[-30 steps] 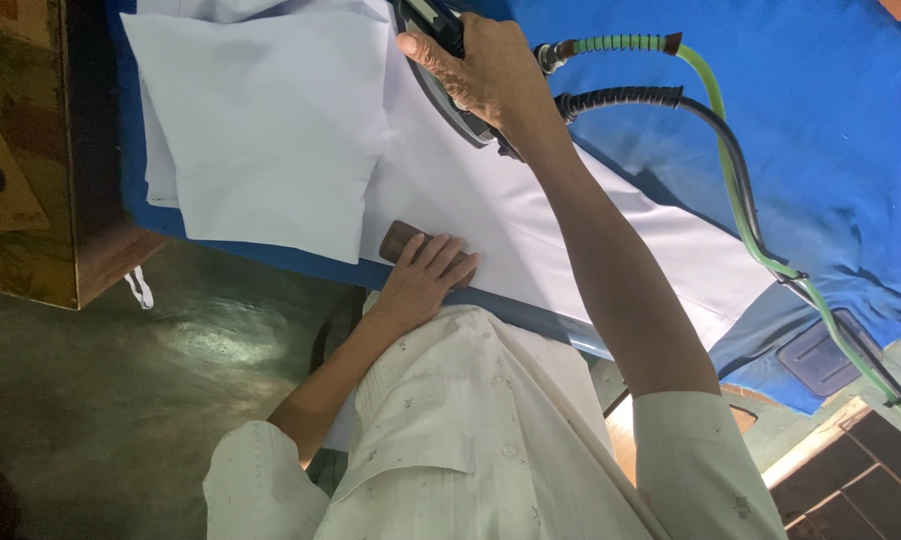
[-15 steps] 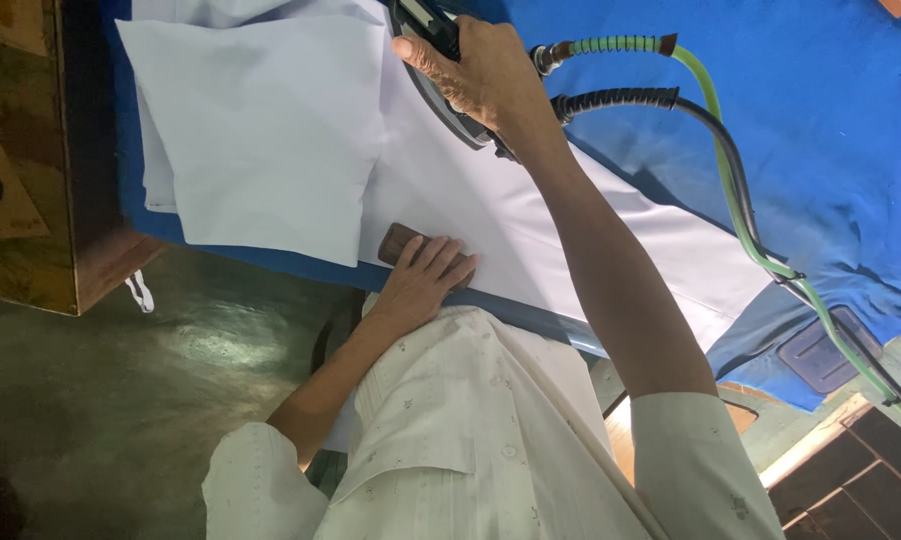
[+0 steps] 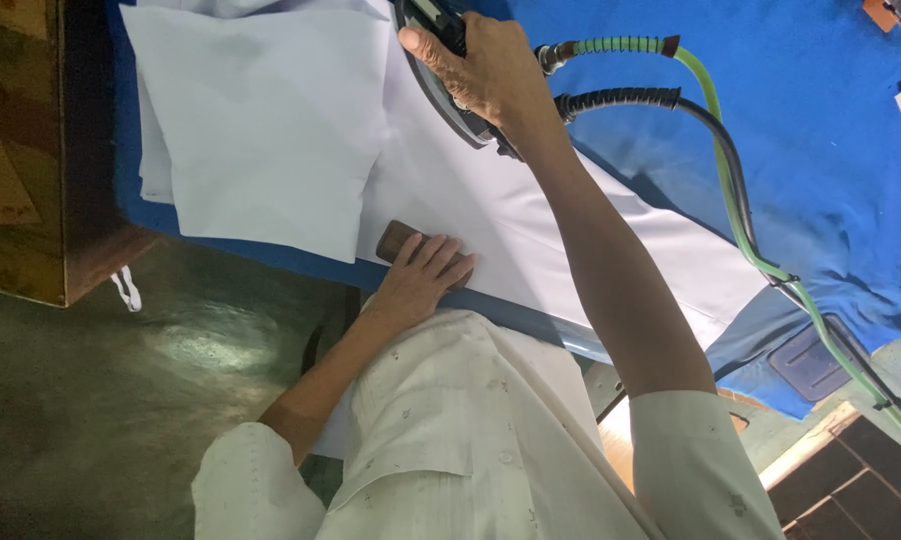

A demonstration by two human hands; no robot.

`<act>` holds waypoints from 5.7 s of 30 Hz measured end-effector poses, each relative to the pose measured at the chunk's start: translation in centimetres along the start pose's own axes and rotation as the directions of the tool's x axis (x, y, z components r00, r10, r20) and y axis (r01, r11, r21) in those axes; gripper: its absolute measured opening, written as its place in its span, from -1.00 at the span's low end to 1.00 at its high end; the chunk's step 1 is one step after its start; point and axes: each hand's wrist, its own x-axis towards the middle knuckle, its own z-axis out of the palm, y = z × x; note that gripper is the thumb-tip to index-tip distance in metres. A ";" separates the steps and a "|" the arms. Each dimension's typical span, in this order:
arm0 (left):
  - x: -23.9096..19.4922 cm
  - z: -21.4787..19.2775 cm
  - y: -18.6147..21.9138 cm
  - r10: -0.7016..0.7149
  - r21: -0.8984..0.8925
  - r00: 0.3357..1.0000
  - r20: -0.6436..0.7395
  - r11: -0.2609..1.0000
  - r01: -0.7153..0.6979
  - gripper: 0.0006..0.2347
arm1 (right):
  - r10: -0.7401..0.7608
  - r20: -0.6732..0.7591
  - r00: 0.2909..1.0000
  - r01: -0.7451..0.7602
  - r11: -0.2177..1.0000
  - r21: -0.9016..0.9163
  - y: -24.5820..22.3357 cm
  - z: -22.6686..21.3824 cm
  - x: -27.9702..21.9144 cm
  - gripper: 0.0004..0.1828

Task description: The person irons a white garment on a blue ironing board using a steam iron and a wooden pressing block. They repeatedly smooth the fabric, fold sections, and press seams and edges to remove wrinkles.

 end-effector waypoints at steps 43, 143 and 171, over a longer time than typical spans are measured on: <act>-0.8 -3.0 -1.6 -0.032 -0.108 0.998 -0.053 0.994 0.026 -0.48 | 0.230 0.309 0.923 -0.256 0.965 0.048 -3.4 -0.6 -6.5 -0.29; 17.1 1.4 -2.5 0.302 -0.082 0.883 -0.359 0.933 -0.352 -0.57 | -0.412 -0.189 0.891 0.361 0.897 -0.254 20.2 -5.3 -29.0 -0.48; 14.3 -4.0 -2.1 -0.357 -0.264 0.697 -0.622 0.933 0.243 -0.76 | -0.193 0.019 0.981 0.194 0.968 -0.159 8.6 -3.8 -10.4 -0.08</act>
